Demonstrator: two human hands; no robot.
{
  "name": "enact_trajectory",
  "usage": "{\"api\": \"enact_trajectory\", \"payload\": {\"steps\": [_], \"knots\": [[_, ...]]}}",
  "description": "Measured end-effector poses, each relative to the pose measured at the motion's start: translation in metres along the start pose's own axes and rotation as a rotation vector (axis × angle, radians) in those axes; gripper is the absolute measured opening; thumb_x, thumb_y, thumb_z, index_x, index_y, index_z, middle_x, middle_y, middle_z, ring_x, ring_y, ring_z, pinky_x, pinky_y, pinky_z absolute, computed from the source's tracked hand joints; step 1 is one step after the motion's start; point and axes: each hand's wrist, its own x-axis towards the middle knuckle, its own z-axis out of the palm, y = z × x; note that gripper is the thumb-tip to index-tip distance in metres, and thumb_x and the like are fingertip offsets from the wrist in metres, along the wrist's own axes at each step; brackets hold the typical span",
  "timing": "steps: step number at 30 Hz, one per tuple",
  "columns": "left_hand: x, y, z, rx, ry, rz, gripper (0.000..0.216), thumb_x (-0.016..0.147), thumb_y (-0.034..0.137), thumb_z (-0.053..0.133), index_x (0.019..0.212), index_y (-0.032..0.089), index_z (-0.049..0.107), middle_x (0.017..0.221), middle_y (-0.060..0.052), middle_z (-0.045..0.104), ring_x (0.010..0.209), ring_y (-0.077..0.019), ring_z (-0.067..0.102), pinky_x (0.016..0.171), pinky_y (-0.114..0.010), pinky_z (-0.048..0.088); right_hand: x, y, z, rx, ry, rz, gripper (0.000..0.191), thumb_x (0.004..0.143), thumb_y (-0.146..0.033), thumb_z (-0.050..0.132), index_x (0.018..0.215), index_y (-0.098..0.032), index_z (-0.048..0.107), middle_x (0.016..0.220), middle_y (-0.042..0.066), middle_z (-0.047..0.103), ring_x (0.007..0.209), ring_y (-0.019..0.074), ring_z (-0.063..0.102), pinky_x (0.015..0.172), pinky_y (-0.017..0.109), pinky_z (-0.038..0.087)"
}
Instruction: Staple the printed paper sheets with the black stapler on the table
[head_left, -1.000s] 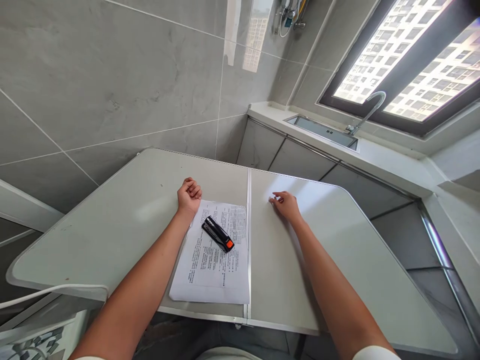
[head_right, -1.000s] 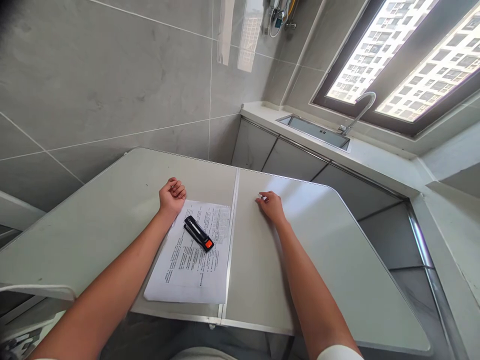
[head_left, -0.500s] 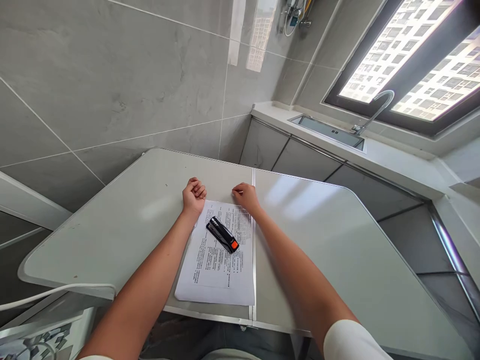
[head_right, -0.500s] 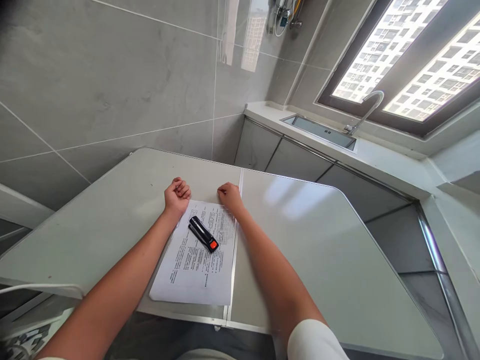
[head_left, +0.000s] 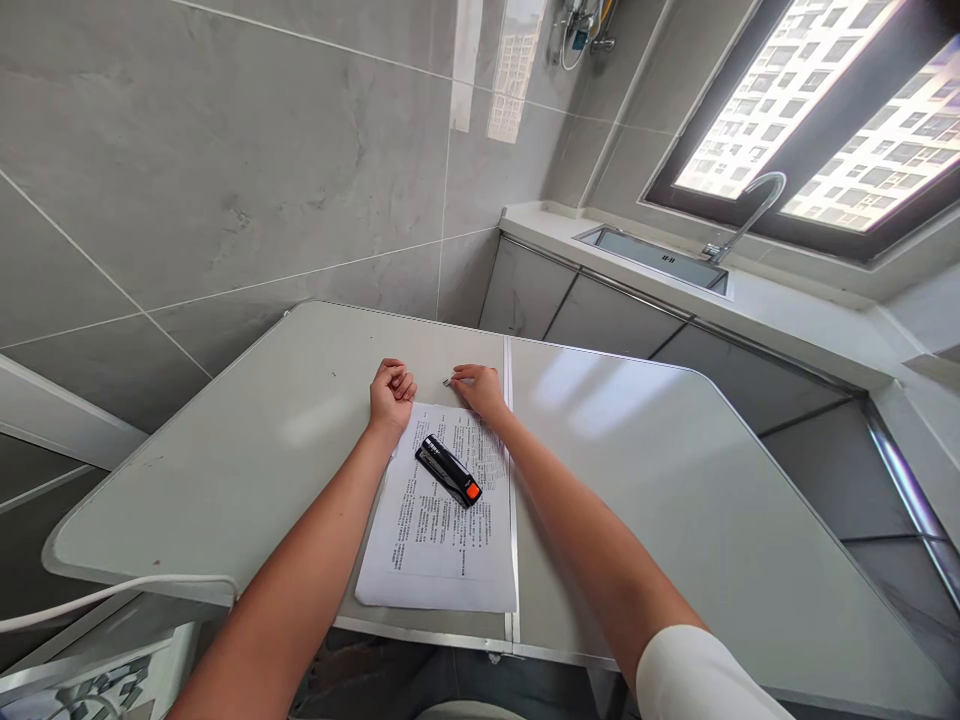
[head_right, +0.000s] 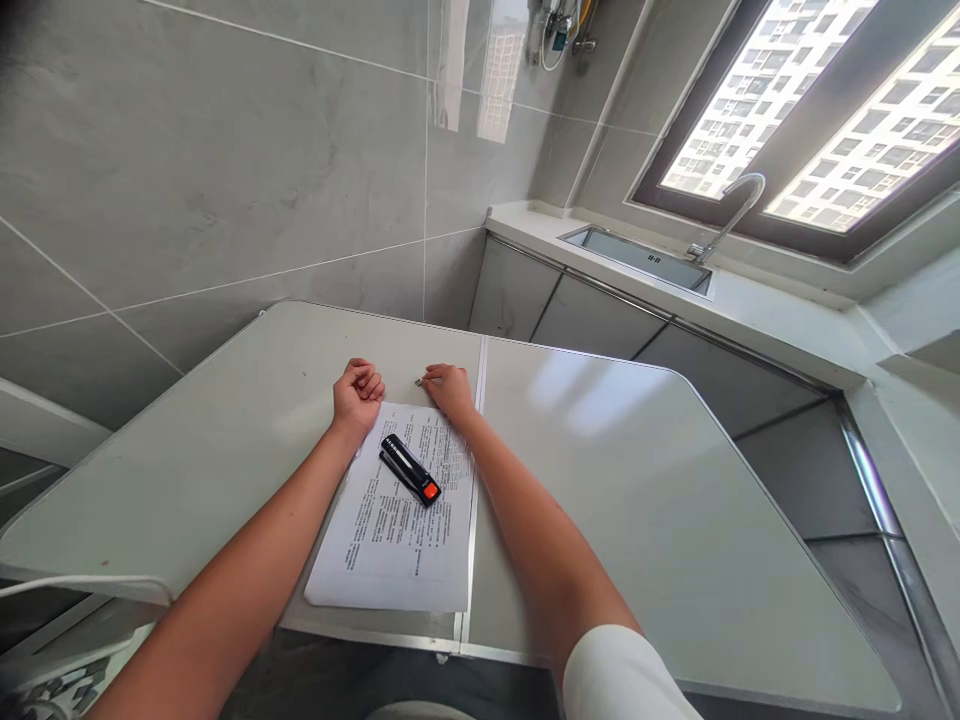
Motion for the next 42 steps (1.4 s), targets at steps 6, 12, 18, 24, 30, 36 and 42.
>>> {"api": "enact_trajectory", "payload": {"steps": [6, 12, 18, 24, 30, 36, 42], "knots": [[-0.003, 0.0, 0.003, 0.044, -0.033, -0.002, 0.022, 0.069, 0.008, 0.069, 0.078, 0.02, 0.053, 0.058, 0.009, 0.031, 0.04, -0.0036, 0.028, 0.041, -0.021, 0.023, -0.031, 0.043, -0.067, -0.137, 0.096, 0.081, 0.016, 0.083, -0.022, 0.056, 0.082, -0.02, 0.071, 0.088, 0.006, 0.071, 0.09, 0.0224, 0.061, 0.087, 0.034, 0.046], [-0.006, 0.001, 0.007, 0.057, -0.063, -0.018, 0.023, 0.07, 0.009, 0.07, 0.074, 0.019, 0.05, 0.059, 0.008, 0.031, 0.042, -0.0038, 0.028, 0.041, -0.021, 0.023, -0.099, 0.114, -0.147, -0.466, 0.135, 0.23, 0.009, 0.083, -0.025, 0.052, 0.077, -0.021, 0.058, 0.082, 0.005, 0.06, 0.073, 0.019, 0.052, 0.069, 0.03, 0.037], [-0.009, 0.0, 0.01, 0.116, -0.118, -0.03, 0.026, 0.069, 0.009, 0.072, 0.071, 0.018, 0.047, 0.06, 0.008, 0.032, 0.043, -0.0037, 0.028, 0.042, -0.02, 0.023, -0.14, 0.128, -0.159, -0.586, 0.201, 0.207, 0.017, 0.09, -0.027, 0.046, 0.075, -0.022, 0.05, 0.077, 0.004, 0.052, 0.072, 0.0193, 0.045, 0.065, 0.03, 0.032], [-0.013, 0.0, 0.015, 0.229, -0.138, -0.029, 0.024, 0.07, 0.012, 0.073, 0.072, 0.019, 0.05, 0.059, 0.008, 0.032, 0.043, -0.0046, 0.027, 0.042, -0.019, 0.022, -0.139, 0.124, -0.154, -0.617, 0.197, 0.218, 0.016, 0.092, -0.025, 0.045, 0.077, -0.022, 0.051, 0.078, 0.004, 0.053, 0.075, 0.0199, 0.046, 0.067, 0.03, 0.032], [-0.021, -0.005, 0.016, 0.705, -0.331, 0.033, 0.014, 0.076, 0.018, 0.074, 0.074, 0.02, 0.061, 0.06, 0.004, 0.044, 0.052, -0.0094, 0.036, 0.05, -0.021, 0.029, -0.14, 0.122, -0.156, -0.563, 0.2, 0.225, 0.017, 0.092, -0.025, 0.046, 0.076, -0.022, 0.051, 0.077, 0.004, 0.053, 0.074, 0.0198, 0.047, 0.066, 0.03, 0.032], [-0.021, -0.018, 0.012, 1.567, -0.787, 0.272, 0.008, 0.085, 0.025, 0.072, 0.093, 0.026, 0.073, 0.091, -0.007, 0.067, 0.091, -0.0257, 0.058, 0.076, -0.035, 0.043, -0.14, 0.119, -0.156, -0.553, 0.198, 0.198, 0.019, 0.095, -0.026, 0.045, 0.081, -0.023, 0.057, 0.082, 0.006, 0.056, 0.082, 0.0232, 0.05, 0.07, 0.033, 0.038], [-0.017, -0.029, 0.008, 1.831, -0.875, 0.364, 0.007, 0.096, 0.024, 0.059, 0.098, 0.023, 0.066, 0.106, -0.009, 0.067, 0.102, -0.0286, 0.057, 0.089, -0.043, 0.04, -0.145, 0.074, -0.122, -0.283, 0.175, 0.052, 0.029, 0.102, -0.04, 0.047, 0.096, -0.023, 0.07, 0.101, 0.01, 0.063, 0.102, 0.0278, 0.053, 0.091, 0.042, 0.047]]}}
